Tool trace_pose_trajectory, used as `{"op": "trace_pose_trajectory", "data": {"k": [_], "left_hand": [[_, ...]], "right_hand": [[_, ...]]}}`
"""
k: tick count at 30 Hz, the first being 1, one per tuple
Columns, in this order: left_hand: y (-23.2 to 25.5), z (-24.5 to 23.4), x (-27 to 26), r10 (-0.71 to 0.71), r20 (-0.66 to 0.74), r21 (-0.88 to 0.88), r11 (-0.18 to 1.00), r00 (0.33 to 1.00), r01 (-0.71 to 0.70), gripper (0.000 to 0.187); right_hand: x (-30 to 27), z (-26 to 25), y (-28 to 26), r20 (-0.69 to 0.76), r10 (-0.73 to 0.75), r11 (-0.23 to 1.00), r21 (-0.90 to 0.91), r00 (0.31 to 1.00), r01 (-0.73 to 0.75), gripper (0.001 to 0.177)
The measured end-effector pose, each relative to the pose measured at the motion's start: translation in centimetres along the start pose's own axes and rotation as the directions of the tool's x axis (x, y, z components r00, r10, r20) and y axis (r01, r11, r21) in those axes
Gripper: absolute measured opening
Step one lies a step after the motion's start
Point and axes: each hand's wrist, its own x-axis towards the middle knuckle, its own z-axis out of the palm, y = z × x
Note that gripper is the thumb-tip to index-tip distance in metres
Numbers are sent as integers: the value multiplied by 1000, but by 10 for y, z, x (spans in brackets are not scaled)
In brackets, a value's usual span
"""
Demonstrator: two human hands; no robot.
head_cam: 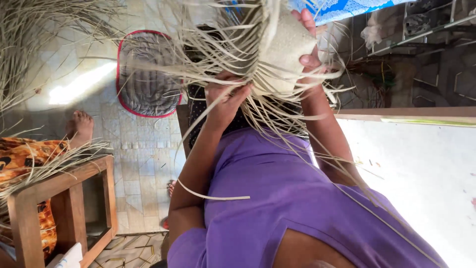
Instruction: Weaving a hat from dried straw fibers by hand
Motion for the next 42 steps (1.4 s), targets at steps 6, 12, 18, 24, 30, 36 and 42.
{"op": "trace_pose_trajectory", "data": {"k": [6, 12, 18, 24, 30, 36, 42], "left_hand": [[-29, 7, -18, -570, 87, -256, 780, 817, 571, 20], [-23, -2, -11, -409, -4, -325, 864, 913, 385, 44], [-36, 0, -26, -472, -39, -288, 849, 881, 443, 22], [-30, -3, -17, -535, 82, -311, 788, 841, 532, 46], [-50, 22, -37, -717, -39, -422, 644, 696, 639, 44], [-46, 36, -38, -575, -346, -357, 812, 742, 463, 13], [-38, 24, -29, -314, -411, -87, 948, 856, 306, 13]], "right_hand": [[-105, -93, 67, -505, 225, 947, -90, 833, -310, 34], [-80, -9, -4, -403, 157, 338, -836, 901, -433, 36], [-57, 46, -17, -116, 96, 293, -946, 989, -139, 12], [-25, 75, 7, 48, 169, 247, -969, 984, 5, 12], [-5, 82, 8, 90, 212, 178, -983, 973, 52, 14], [2, 88, 1, 51, 338, 97, -995, 940, 19, 26], [3, 74, 3, 58, 434, 140, -990, 899, -4, 13]]}}
